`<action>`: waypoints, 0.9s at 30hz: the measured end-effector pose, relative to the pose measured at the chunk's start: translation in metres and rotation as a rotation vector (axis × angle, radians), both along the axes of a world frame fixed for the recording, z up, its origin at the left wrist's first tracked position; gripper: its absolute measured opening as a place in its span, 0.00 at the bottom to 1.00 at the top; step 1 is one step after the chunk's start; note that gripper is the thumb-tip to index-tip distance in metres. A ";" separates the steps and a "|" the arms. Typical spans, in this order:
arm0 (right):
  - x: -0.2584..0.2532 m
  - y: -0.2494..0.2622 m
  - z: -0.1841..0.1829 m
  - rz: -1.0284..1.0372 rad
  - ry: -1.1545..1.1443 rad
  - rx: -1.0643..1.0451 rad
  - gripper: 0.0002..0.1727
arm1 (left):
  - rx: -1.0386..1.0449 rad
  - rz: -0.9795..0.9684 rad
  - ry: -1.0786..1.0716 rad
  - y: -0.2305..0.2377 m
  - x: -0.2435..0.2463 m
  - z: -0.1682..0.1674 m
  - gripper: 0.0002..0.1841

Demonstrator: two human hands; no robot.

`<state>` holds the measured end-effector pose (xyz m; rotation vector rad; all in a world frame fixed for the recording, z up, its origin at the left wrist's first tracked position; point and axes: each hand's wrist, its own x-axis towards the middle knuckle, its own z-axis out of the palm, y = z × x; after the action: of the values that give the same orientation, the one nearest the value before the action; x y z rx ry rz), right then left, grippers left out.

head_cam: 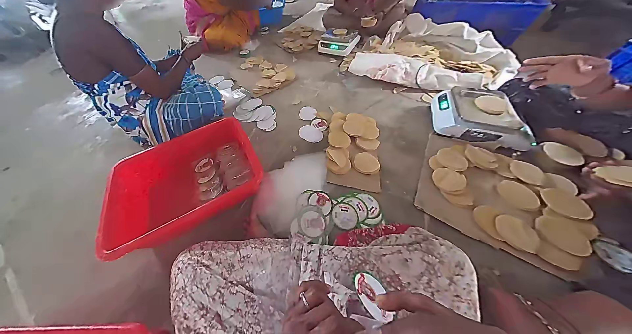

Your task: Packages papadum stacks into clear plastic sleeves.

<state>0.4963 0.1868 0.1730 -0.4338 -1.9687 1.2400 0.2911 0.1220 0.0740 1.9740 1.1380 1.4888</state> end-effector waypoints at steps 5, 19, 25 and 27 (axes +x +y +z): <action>0.000 0.002 -0.006 -0.026 -0.054 -0.120 0.11 | -0.205 -0.119 -0.192 -0.004 0.000 0.002 0.10; 0.016 0.022 -0.046 -0.144 -0.079 -0.243 0.14 | -0.527 -0.169 -0.313 -0.009 0.005 -0.004 0.08; 0.040 0.029 -0.033 -0.196 -0.246 -0.231 0.15 | -0.543 -0.177 -0.325 -0.006 0.007 -0.012 0.08; 0.052 0.031 -0.030 -0.222 -0.147 -0.219 0.19 | -0.493 -0.114 -0.319 -0.006 0.009 -0.014 0.08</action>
<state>0.5481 0.2176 0.1430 -0.8520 -1.8503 1.3141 0.3000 0.1164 0.0598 1.3898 1.1003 1.2568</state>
